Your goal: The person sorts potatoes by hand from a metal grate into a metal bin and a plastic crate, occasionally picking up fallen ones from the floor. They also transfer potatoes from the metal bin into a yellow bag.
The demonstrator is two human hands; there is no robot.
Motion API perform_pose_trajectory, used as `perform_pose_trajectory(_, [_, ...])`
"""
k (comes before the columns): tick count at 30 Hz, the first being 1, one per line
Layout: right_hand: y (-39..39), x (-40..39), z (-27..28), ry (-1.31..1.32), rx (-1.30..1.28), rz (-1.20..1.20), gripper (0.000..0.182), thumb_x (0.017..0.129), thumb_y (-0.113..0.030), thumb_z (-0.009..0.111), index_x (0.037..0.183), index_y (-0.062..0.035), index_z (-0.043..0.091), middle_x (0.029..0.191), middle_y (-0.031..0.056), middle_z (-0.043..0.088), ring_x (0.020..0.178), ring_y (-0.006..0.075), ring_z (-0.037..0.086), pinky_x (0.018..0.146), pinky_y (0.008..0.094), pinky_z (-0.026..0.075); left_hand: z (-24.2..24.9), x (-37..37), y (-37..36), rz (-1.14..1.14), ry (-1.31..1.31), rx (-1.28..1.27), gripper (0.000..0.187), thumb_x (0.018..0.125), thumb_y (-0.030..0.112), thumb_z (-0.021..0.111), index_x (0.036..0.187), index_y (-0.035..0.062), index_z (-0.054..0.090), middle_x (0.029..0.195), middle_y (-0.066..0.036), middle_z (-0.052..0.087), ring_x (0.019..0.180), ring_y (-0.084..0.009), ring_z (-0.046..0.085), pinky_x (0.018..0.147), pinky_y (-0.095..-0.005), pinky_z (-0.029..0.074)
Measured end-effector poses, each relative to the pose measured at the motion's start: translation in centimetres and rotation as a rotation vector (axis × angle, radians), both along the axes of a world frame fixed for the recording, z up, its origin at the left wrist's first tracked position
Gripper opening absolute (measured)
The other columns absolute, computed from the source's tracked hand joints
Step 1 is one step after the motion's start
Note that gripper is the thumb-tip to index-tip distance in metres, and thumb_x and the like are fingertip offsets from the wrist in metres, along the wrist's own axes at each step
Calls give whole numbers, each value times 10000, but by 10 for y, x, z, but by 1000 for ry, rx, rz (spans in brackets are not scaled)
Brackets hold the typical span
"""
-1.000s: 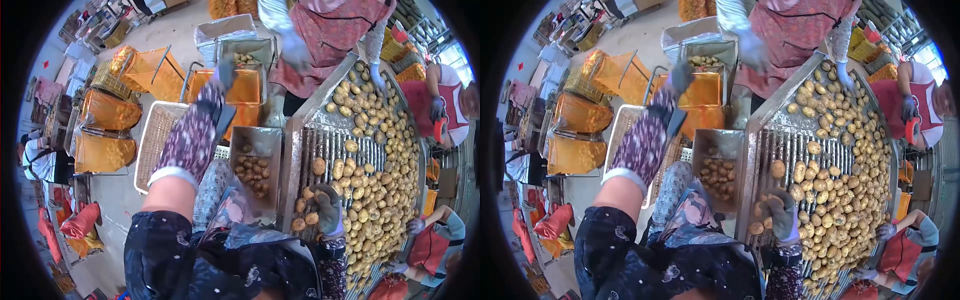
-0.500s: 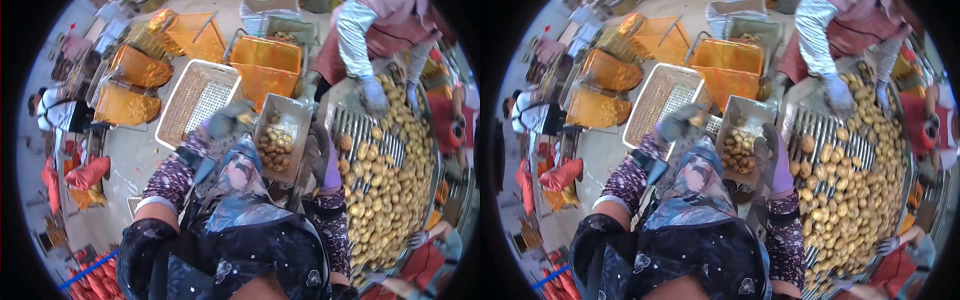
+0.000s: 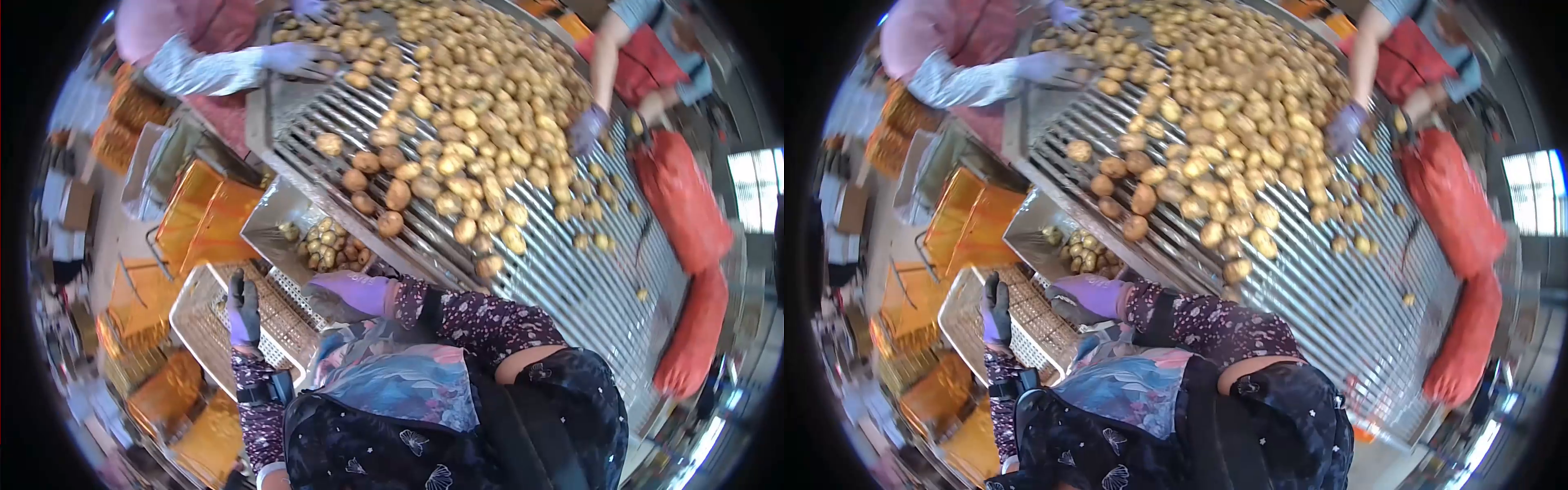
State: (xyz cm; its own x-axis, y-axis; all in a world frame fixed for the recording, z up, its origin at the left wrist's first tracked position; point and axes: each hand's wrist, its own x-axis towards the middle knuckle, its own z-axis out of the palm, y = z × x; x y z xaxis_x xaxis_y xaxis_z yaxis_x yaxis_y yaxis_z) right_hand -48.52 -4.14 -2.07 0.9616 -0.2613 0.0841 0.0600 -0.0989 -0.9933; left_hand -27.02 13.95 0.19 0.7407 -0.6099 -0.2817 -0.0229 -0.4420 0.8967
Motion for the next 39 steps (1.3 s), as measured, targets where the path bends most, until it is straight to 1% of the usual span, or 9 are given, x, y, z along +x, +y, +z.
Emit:
perform_pose_trajectory(8, [99,-97,3,200,-107,-419,307,913,-277,594,1117,-51,631,1012,195,676,951,381,657,819,436,525,-30,-15,1,-384,153,-25,461,1015,152,527,1397,-79,413,1311,-124,533,1166,-145,514,1002,-267,404])
perform_pose_trajectory(16, [298,-214,8,519,-141,-812,275,902,-288,555,1047,-80,661,983,194,685,942,374,658,851,446,508,3,-93,-1,-956,33,-113,428,1013,171,522,1355,-79,464,1306,-139,552,1198,-170,498,1029,-289,386])
perform_pose_trajectory(22, [404,-280,41,722,-97,-1103,316,922,-331,500,1067,-101,659,1005,179,687,952,370,654,867,437,504,54,-222,-21,-1244,-113,-282,371,1001,137,530,1291,-94,515,1262,-164,592,1182,-201,539,1032,-306,395])
perform_pose_trajectory(24, [432,-290,42,704,85,-1231,324,925,-336,499,1094,-109,657,1035,182,683,956,372,652,864,439,506,65,-250,-18,-1290,-189,-357,358,997,131,531,1276,-93,522,1258,-170,594,1187,-203,540,1032,-313,398])
perform_pose_trajectory(28, [463,-328,5,720,161,-1359,213,924,-239,603,1052,-75,647,852,162,668,769,300,663,671,378,515,57,-301,-65,-1326,-575,-540,334,972,119,561,1250,-66,547,1246,-213,592,1176,-296,568,1028,-355,412])
perform_pose_trajectory(32, [503,-350,-158,737,258,-1303,300,902,-306,585,1122,-116,658,1016,177,696,939,318,672,824,395,529,37,-298,-112,-1292,-835,-624,323,971,160,563,1222,-41,580,1236,-222,607,1174,-333,574,1024,-385,423])
perform_pose_trajectory(34, [493,-369,-194,371,845,-1347,311,861,-295,626,1100,-104,678,1007,169,700,904,307,669,809,388,526,20,-297,-122,-1238,-848,-529,327,972,166,555,1223,-41,584,1241,-221,608,1182,-333,571,1034,-377,414])
perform_pose_trajectory(36, [474,-394,-225,824,322,-1105,310,848,-296,641,1081,-96,686,996,168,700,885,309,667,801,385,520,-1,-283,-139,-1220,-961,-515,361,963,159,555,1272,-27,562,1258,-211,605,1200,-322,564,1049,-356,401])
perform_pose_trajectory(39, [436,-413,-288,850,188,-993,270,864,-265,623,1059,-87,682,965,148,697,859,289,666,773,376,520,10,-263,-125,-1215,-1122,-620,443,923,110,584,1342,-10,507,1288,-202,592,1204,-310,566,1047,-353,404])
